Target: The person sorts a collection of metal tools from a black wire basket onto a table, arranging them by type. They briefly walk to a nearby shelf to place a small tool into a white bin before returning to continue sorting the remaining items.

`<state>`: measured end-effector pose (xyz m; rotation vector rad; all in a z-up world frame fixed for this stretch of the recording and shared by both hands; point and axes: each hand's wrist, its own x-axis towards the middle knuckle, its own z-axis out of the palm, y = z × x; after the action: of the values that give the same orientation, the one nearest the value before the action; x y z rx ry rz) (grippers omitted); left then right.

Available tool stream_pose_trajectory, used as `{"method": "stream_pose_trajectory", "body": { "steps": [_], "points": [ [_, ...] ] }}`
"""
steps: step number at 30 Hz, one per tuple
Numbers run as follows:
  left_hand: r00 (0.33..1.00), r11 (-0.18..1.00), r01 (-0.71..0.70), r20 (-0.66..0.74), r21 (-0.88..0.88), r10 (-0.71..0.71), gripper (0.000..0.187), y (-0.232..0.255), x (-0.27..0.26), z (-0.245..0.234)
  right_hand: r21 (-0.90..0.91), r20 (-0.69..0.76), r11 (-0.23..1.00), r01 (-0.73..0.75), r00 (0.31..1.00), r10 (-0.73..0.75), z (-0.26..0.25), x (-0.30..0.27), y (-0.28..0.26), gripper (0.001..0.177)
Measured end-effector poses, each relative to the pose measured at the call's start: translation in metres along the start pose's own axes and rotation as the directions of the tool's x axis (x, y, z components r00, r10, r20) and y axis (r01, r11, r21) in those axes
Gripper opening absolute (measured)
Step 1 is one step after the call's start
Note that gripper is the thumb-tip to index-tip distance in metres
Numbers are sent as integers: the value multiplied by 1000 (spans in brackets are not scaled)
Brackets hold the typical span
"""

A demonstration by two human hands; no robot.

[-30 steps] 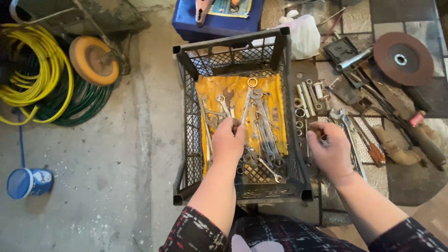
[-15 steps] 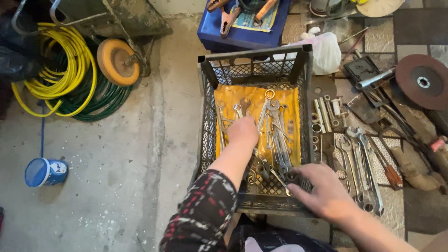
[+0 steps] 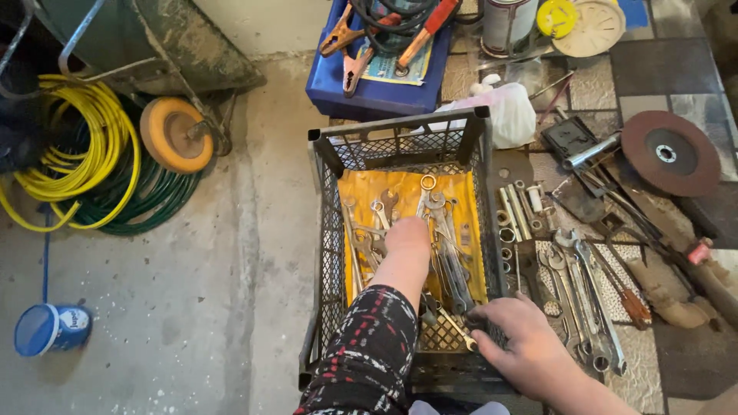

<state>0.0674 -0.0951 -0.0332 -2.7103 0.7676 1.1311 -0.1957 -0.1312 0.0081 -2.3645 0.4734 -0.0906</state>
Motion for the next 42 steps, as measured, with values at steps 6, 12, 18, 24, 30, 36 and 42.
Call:
{"method": "stream_pose_trajectory", "body": {
  "steps": [6,12,18,24,30,36,42],
  "points": [
    [995,1000,-12,-97,24,14,18,-5,13,15,-1,-66,997,75,995,-75,8,-2,10,32],
    [994,974,100,-32,-205,-109,18,3,-33,-22,-28,-71,999,42,997,-44,10,-4,12,34],
    [992,976,130,28,-175,-127,34,-3,-43,-39,-7,5,1000,18,1000,-18,7,-2,8,34],
    [997,924,68,3,-376,-73,24,-16,-79,-64,13,29,1000,20,999,-20,-4,0,-3,37],
    [999,816,-4,-41,-578,-24,11,-33,-74,-67,-5,235,978,-209,950,204,-22,8,-26,42],
    [993,570,28,-42,-821,-109,23,-53,-84,-76,13,182,990,-139,974,135,-19,5,-23,41],
    [999,223,-22,-30,-975,-31,19,-51,-97,-84,174,-97,978,-119,986,137,-21,-3,-20,49]
  ]
}}
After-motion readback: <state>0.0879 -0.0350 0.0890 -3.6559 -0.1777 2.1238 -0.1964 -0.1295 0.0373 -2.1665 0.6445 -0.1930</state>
